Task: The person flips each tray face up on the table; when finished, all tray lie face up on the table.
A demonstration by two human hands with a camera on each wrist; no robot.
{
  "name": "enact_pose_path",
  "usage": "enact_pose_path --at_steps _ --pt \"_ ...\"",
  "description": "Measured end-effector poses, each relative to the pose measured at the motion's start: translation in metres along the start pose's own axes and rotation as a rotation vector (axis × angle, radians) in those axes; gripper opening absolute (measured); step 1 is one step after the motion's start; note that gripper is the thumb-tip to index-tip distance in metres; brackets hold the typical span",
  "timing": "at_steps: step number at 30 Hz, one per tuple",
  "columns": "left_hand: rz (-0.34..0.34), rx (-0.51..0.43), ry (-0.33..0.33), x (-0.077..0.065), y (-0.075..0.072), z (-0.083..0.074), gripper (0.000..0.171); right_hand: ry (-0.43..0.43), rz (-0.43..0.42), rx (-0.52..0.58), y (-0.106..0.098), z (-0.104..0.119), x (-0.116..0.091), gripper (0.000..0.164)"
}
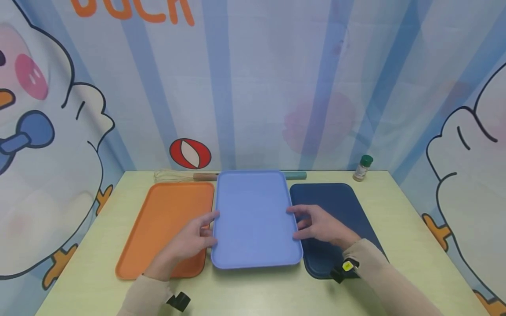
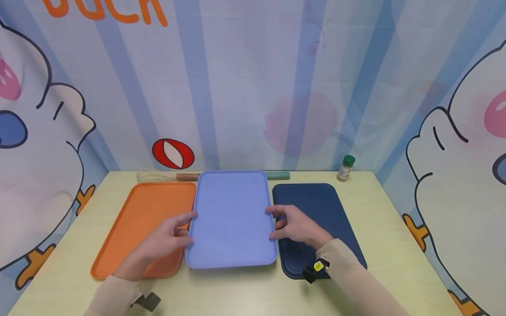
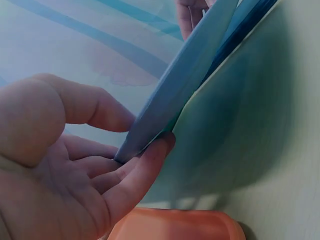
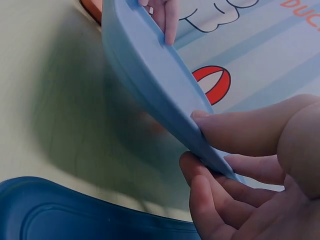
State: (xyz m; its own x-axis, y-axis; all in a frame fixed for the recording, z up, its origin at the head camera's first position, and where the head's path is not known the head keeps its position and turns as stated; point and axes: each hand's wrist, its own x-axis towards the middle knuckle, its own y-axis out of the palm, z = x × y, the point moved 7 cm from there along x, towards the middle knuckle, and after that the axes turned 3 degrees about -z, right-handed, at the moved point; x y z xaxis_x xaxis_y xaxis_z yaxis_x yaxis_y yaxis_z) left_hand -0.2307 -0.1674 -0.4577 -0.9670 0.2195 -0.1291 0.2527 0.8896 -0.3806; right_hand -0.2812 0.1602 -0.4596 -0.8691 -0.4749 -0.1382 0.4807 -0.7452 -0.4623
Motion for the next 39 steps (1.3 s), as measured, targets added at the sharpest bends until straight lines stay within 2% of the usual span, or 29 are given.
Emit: enact_pose_path --at_steps 16,25,39 --pt "-0.012 0.119 -0.004 0.012 0.001 0.007 0.071 0.002 -0.033 -0.076 0.005 -0.001 0.007 0.071" --pt "-0.008 0.190 -0.008 0.013 0.004 0.007 0.070 -0.002 0.002 -0.084 0.012 -0.001 0.008 0.072" --pt "-0.002 0.354 0.008 0.014 0.008 0.008 0.068 0.046 0.016 -0.108 0.018 -0.009 0.007 0.069"
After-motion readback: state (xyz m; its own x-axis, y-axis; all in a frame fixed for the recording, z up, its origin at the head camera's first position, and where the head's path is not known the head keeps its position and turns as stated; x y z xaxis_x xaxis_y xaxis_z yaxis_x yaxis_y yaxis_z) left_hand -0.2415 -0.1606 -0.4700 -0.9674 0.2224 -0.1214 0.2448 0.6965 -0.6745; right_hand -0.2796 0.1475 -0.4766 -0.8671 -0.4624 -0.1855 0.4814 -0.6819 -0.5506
